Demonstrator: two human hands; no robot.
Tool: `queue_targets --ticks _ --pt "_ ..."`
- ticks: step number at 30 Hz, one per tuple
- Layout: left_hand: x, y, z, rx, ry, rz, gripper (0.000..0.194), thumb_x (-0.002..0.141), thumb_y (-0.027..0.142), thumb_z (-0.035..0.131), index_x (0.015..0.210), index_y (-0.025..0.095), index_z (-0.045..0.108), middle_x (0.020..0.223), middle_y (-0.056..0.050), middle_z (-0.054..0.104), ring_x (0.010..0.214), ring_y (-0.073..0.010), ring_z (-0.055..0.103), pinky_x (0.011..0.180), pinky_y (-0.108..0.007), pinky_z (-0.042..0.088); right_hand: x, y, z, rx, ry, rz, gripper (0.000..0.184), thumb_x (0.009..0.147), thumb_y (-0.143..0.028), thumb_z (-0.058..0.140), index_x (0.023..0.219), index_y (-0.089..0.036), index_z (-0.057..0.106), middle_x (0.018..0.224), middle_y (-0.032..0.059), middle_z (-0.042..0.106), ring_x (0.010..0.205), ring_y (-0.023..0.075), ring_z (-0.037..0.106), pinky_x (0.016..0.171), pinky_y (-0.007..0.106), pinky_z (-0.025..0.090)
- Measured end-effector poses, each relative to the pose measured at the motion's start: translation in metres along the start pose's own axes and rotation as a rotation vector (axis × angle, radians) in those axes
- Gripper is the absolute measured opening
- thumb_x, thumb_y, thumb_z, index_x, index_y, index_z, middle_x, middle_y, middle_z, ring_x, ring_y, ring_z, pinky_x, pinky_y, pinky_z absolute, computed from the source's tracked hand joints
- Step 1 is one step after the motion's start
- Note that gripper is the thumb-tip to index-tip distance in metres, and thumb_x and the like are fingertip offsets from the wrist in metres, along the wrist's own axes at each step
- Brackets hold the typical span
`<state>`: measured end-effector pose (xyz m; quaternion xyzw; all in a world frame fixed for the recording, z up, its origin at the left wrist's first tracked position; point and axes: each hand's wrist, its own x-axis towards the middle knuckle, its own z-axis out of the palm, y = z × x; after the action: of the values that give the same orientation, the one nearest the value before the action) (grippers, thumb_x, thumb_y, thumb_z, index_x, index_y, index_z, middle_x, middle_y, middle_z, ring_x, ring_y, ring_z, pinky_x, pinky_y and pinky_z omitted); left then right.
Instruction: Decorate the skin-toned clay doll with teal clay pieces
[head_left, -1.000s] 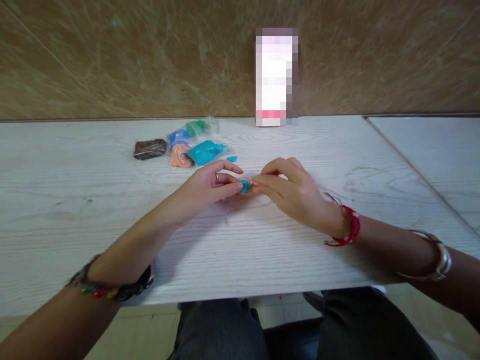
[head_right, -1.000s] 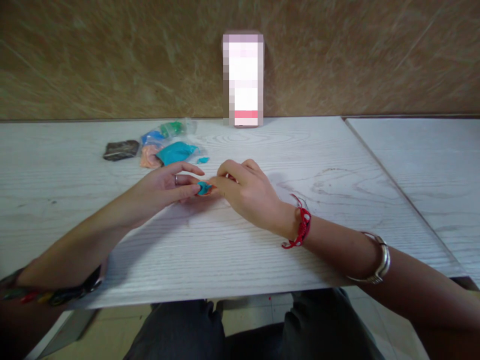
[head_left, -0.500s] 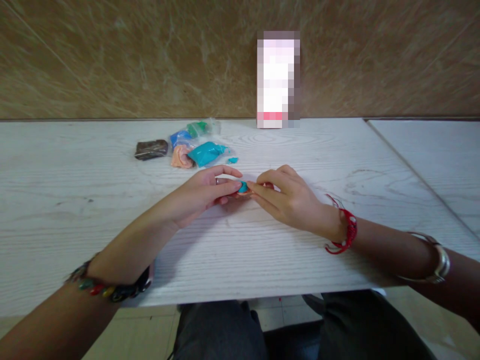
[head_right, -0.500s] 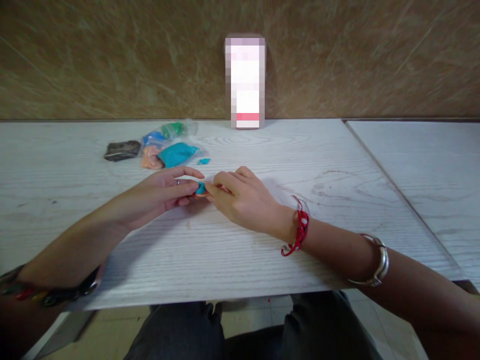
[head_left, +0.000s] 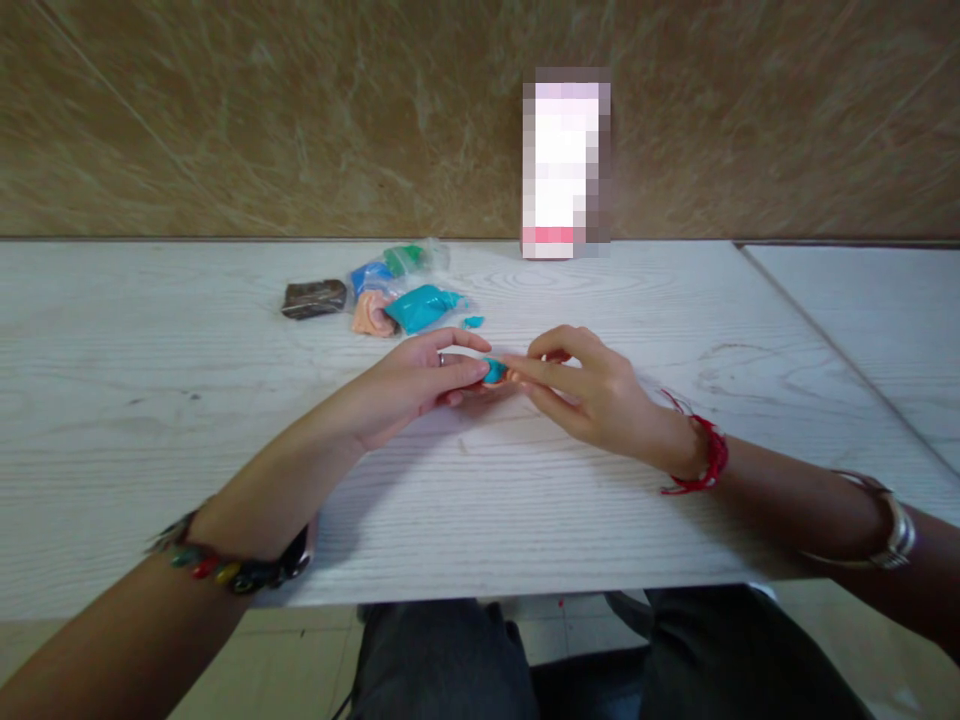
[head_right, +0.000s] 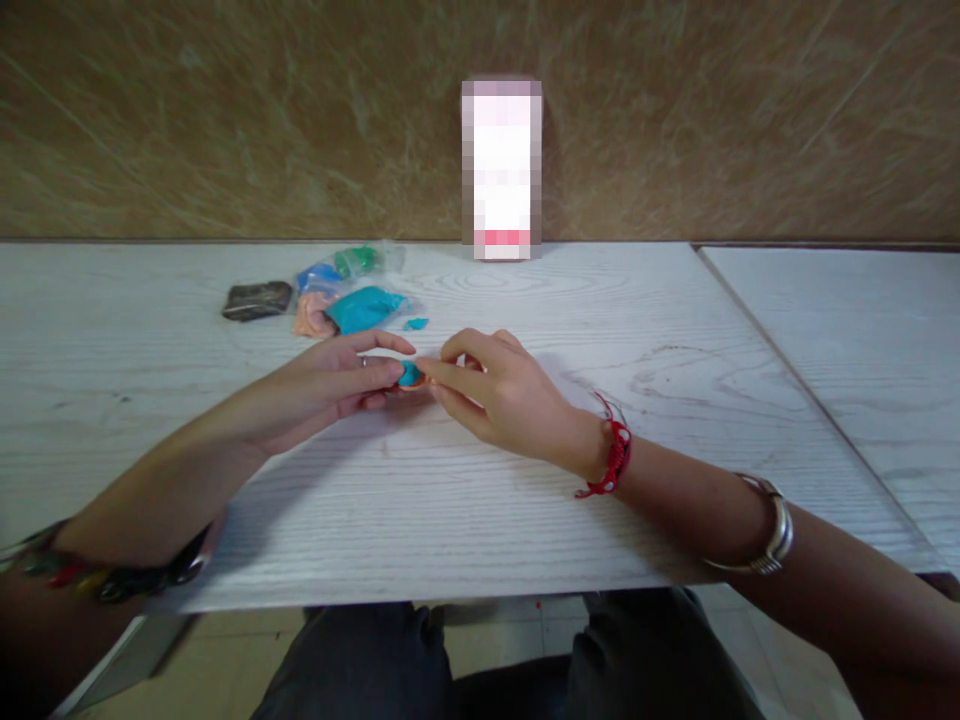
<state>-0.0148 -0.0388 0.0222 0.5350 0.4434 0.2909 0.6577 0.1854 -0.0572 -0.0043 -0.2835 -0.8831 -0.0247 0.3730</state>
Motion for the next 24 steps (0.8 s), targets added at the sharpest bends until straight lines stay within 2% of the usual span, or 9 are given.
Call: queue_targets --ticks 7,12,17,21,24 --pt "0.001 0.001 -0.003 0.145 -0.003 -0.055 0.028 0.071 0.029 0.065 0.094 0.016 0.055 0.075 -0.002 0.06 0.058 -0.0076 0.048 0.052 -0.022 0.033 -0.001 0.004 0.003 -0.056 -0.105 0.014 0.022 0.09 -0.024 0.046 0.095 -0.019 0.066 0.089 0.0055 0.059 0.075 0.0123 0.052 0.068 0.028 0.041" --pt "-0.002 0.005 -0.006 0.337 0.034 -0.082 0.029 0.081 0.042 0.051 0.093 0.017 0.055 0.073 -0.002 0.06 0.06 -0.0099 0.053 0.049 -0.02 0.032 -0.001 0.005 0.007 -0.058 -0.278 -0.007 0.023 0.089 -0.023 0.045 0.097 -0.016 0.066 0.097 0.0086 0.061 0.082 0.0164 0.055 0.072 0.031 0.041" --pt "-0.007 0.009 -0.011 0.545 0.049 -0.086 0.032 0.086 0.043 0.039 0.104 0.019 0.05 0.088 -0.004 0.063 0.06 -0.0118 0.06 0.047 -0.02 0.034 0.002 0.002 0.007 -0.044 -0.403 0.015 0.025 0.087 -0.023 0.048 0.106 -0.014 0.062 0.103 0.0118 0.06 0.093 0.0207 0.054 0.077 0.035 0.041" --pt "-0.007 0.009 -0.017 0.732 0.067 -0.014 0.035 0.085 0.043 0.04 0.108 0.019 0.051 0.091 -0.004 0.064 0.055 -0.0101 0.057 0.05 -0.021 0.038 0.003 0.0 0.007 -0.072 -0.417 0.037 0.027 0.088 -0.024 0.047 0.109 -0.015 0.061 0.106 0.012 0.059 0.095 0.0216 0.053 0.078 0.036 0.039" --pt "-0.005 0.007 -0.017 0.949 0.078 0.14 0.033 0.079 0.039 0.051 0.104 0.018 0.057 0.089 -0.003 0.064 0.064 -0.0118 0.056 0.059 -0.023 0.041 0.003 0.001 0.008 -0.08 -0.423 0.04 0.027 0.088 -0.026 0.048 0.11 -0.016 0.061 0.107 0.0124 0.058 0.098 0.0222 0.051 0.079 0.037 0.038"
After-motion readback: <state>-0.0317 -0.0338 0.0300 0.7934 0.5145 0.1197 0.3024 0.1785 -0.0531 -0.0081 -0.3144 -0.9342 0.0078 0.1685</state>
